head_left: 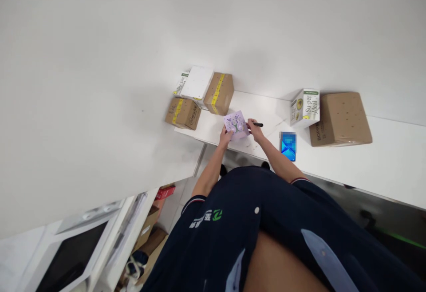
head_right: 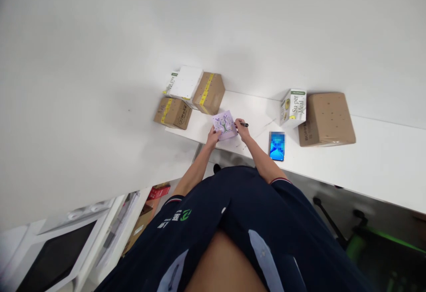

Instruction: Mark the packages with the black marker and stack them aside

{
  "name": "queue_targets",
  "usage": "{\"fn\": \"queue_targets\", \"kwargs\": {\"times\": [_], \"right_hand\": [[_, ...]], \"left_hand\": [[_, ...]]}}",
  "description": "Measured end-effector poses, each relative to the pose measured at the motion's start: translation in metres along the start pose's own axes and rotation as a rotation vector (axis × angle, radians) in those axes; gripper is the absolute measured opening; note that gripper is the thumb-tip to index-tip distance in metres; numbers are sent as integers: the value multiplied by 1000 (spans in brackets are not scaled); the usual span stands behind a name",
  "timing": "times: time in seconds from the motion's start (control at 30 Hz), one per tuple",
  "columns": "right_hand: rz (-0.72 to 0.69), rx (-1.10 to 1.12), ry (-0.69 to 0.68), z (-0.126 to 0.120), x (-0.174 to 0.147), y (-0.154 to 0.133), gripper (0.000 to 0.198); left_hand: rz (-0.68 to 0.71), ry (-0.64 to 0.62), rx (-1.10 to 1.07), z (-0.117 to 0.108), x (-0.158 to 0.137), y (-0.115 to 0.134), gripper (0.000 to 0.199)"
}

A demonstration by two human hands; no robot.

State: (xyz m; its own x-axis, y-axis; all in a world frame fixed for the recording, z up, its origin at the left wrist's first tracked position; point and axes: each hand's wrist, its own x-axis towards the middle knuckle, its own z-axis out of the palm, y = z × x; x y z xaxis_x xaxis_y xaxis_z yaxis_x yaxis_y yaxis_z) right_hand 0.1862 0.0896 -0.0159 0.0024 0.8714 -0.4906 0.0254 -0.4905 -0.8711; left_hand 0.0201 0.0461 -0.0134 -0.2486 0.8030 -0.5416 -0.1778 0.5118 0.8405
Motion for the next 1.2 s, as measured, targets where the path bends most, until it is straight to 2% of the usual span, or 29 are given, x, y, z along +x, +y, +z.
{"fn": "queue_targets", "kwargs": {"times": [0.1, 0.17, 0.27, 0.37, 0.47, 0.6, 0.8, 1.03, 1.2], "right_hand": [[33, 161, -16, -8, -9, 1, 36], [53, 236, -19, -14, -19, 8, 38], [79, 246, 16, -20, -35, 19, 40], [87, 221, 37, -22, -47, 25, 40], [76, 161, 40, -20, -50, 22, 40], [71, 87, 51, -14, -44, 11, 41], [100, 71, 48, -11, -43, 0, 42], [123, 167, 39, -17, -63, 2, 42], [143, 166, 43, -15, -70, 1, 46]], "left_hand": [[218, -13, -23, -5, -8, 0, 70], [258, -43, -15, -11, -18, -8, 67], [174, -49, -15, -15, -38, -24, 63], [54, 12, -41, -15, -54, -35, 58], [-61, 40, -104, -16, -60, -32, 57], [-143, 44, -171, -17, -55, -15, 48], [-119, 24, -145, -11, -49, 0, 55], [-51, 58, -308, -7, -67, -10, 46], [-129, 153, -323, -6, -74, -18, 48]]}}
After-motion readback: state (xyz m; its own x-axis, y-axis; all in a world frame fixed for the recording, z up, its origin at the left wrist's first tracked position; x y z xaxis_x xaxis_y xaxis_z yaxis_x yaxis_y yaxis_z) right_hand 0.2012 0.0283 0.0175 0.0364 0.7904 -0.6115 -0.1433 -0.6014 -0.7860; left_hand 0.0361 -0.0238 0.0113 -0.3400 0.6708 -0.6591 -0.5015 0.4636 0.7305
